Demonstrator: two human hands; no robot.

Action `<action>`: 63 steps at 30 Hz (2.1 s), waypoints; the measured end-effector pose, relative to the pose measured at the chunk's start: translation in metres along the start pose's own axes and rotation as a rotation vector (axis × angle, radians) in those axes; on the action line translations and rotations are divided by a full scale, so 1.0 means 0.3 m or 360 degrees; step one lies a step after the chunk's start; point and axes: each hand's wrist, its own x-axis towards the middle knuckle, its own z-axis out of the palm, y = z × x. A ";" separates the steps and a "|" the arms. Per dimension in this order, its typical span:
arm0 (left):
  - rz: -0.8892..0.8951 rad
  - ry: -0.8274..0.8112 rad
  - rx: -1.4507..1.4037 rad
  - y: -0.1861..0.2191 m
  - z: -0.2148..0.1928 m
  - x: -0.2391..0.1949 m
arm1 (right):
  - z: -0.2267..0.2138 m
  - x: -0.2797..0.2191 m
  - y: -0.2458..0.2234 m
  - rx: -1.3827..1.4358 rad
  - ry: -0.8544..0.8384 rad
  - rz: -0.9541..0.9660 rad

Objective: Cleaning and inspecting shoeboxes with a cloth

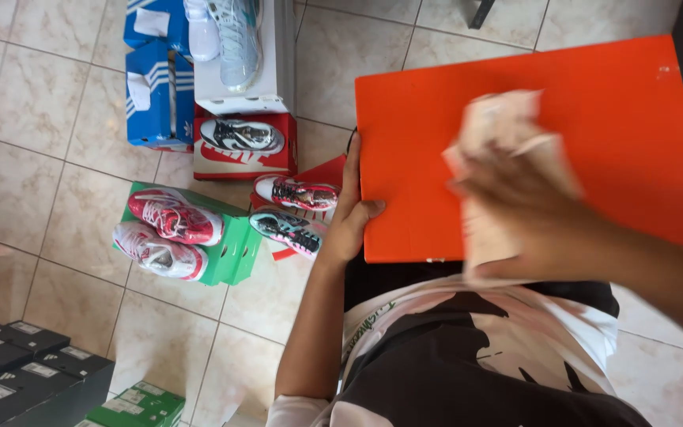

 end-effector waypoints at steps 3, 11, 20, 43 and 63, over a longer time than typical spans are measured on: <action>-0.0039 0.0002 -0.0009 0.009 0.015 -0.001 | -0.076 0.137 -0.090 0.0448 0.0252 -0.0553; -0.0212 0.0043 0.0061 0.060 -0.017 0.010 | -0.124 0.375 0.329 0.0130 0.0643 0.0238; 0.0466 -0.0495 0.1920 0.200 0.238 -0.028 | -0.020 0.370 0.296 -0.0031 0.0395 0.0456; 0.0073 0.0123 -0.0041 0.010 0.060 0.010 | -0.040 0.339 0.312 -0.0134 0.0196 0.0541; 0.0510 -0.0643 0.1760 0.186 0.167 0.258 | -0.131 0.293 0.230 0.0715 0.1469 -0.0195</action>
